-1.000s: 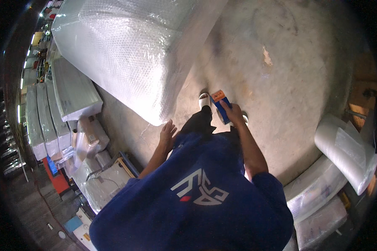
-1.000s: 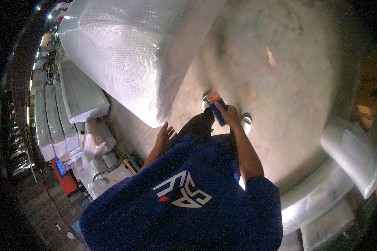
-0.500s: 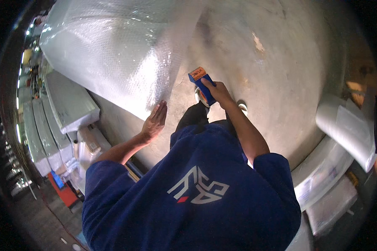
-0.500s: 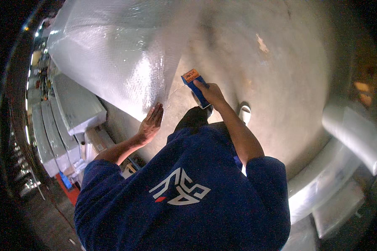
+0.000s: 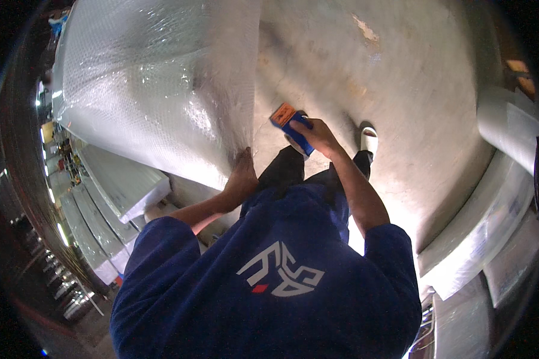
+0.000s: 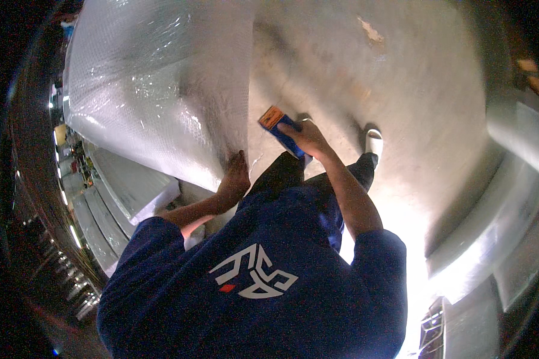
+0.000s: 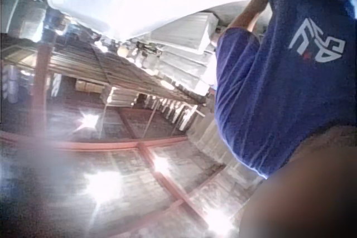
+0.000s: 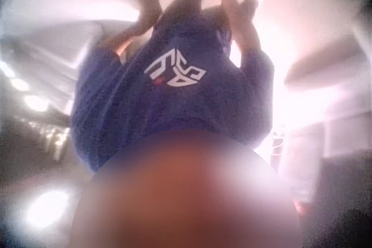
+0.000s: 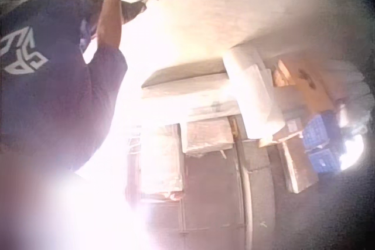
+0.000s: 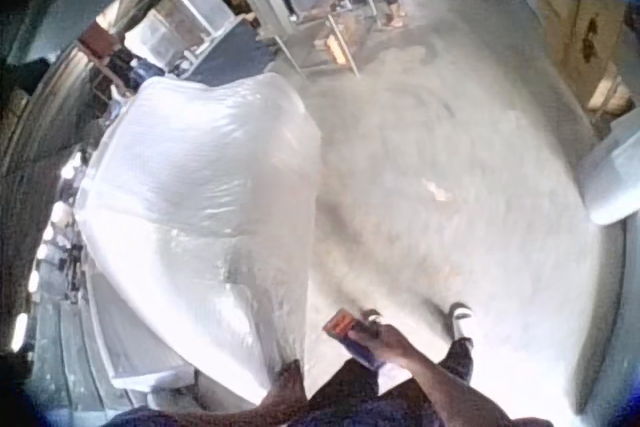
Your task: The person wraps a large rectangular object with bubble wrap and secures it with packing tape. They repeatedly rotate the object, apply tape along seams and edges, and smooth the wrap to ensure full coverage.
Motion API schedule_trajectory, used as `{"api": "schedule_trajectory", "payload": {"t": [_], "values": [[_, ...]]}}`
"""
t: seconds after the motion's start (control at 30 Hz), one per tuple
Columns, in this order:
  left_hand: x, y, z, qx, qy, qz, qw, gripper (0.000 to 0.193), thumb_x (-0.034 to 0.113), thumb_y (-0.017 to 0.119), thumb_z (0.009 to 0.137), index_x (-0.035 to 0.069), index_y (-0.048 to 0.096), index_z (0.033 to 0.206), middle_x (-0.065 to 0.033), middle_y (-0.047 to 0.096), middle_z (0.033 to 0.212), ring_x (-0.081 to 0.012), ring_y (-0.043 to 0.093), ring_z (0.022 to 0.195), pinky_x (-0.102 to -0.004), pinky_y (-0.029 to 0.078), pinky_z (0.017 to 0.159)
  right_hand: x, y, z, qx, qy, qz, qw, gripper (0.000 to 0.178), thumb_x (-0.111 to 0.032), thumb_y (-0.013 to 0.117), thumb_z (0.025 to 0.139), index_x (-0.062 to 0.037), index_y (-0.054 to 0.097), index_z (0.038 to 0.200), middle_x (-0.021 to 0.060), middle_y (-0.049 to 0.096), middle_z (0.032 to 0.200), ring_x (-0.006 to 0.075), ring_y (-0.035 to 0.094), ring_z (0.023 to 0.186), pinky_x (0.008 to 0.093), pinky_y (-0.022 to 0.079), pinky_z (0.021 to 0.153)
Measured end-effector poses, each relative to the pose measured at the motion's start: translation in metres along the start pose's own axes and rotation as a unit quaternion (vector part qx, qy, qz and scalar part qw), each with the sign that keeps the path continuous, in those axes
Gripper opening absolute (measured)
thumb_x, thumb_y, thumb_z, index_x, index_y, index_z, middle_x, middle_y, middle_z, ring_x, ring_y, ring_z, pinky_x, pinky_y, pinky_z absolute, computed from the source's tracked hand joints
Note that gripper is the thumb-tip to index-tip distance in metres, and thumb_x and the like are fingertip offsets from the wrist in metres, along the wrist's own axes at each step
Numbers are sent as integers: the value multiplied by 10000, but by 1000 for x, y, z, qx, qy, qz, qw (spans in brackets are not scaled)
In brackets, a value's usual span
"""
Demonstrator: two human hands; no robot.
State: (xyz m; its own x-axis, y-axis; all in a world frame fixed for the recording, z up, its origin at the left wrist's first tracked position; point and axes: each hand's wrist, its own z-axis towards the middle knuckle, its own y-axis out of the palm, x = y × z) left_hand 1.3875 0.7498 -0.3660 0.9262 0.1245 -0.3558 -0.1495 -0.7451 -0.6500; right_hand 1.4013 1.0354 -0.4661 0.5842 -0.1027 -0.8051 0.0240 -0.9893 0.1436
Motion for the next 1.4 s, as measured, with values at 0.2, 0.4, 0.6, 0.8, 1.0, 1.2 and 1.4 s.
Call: {"api": "schedule_trajectory", "payload": {"t": [0.2, 0.4, 0.6, 0.8, 1.0, 1.2, 1.4], "values": [[9, 34, 3, -37, 35, -117, 992, 447, 85, 585, 832, -207, 611, 1169, -341, 640, 1202, -440, 609, 1192, -489, 458, 1069, -52, 49, -10, -79, -211, -216, 950, 715, -690, 734, 792, -5, 718, 995, 205, 735, 878, 351, 729, 829, 428, 556, 773], [30, 47, 1, -13, -61, -202, 977, 306, 110, 601, 847, -116, 658, 1046, -238, 666, 1024, -341, 682, 974, -479, 527, 820, -96, 82, -8, -142, -196, -334, 911, 786, -730, 679, 784, 11, 716, 1041, 221, 740, 945, 364, 734, 912, 473, 569, 857], [37, 52, -3, -9, -55, -168, 984, 344, 121, 595, 862, -118, 653, 1102, -223, 649, 1108, -334, 657, 1012, -444, 519, 847, -84, 88, -7, -92, -207, -321, 919, 734, -651, 709, 780, 19, 719, 1078, 204, 745, 971, 352, 736, 924, 467, 580, 844], [33, 49, -3, -18, -72, -148, 986, 531, 175, 500, 930, -170, 548, 1331, -331, 536, 1400, -405, 484, 1368, -475, 323, 1190, -69, 64, 9, -84, -217, -352, 907, 718, -655, 701, 796, 13, 727, 1058, 204, 747, 965, 363, 736, 916, 488, 582, 827], [23, 13, 7, -132, -28, 31, 990, 620, 257, 368, 998, -159, 418, 1456, -326, 341, 1582, -431, 256, 1522, -514, 72, 1283, -33, 46, 69, -98, -194, -416, 883, 744, -737, 644, 802, -32, 738, 1023, 208, 750, 962, 369, 740, 911, 492, 578, 836], [-4, -32, 5, -85, -78, -295, 948, 651, 257, 453, 966, -185, 409, 1442, -365, 340, 1561, -454, 260, 1512, -532, 96, 1275, -1, 48, 93, -113, -172, -362, 909, 846, -806, 628, 762, -31, 724, 1086, 217, 750, 993, 380, 733, 959, 497, 564, 882], [-43, -15, 35, -41, 9, -72, 997, 629, 232, 495, 920, -239, 484, 1338, -396, 382, 1512, -538, 238, 1488, -569, 119, 1262, 26, 45, 104, -62, -54, -408, 909, 792, -786, 601, 805, -85, 748, 1143, 201, 738, 1121, 394, 697, 1075, 514, 515, 985]]}}
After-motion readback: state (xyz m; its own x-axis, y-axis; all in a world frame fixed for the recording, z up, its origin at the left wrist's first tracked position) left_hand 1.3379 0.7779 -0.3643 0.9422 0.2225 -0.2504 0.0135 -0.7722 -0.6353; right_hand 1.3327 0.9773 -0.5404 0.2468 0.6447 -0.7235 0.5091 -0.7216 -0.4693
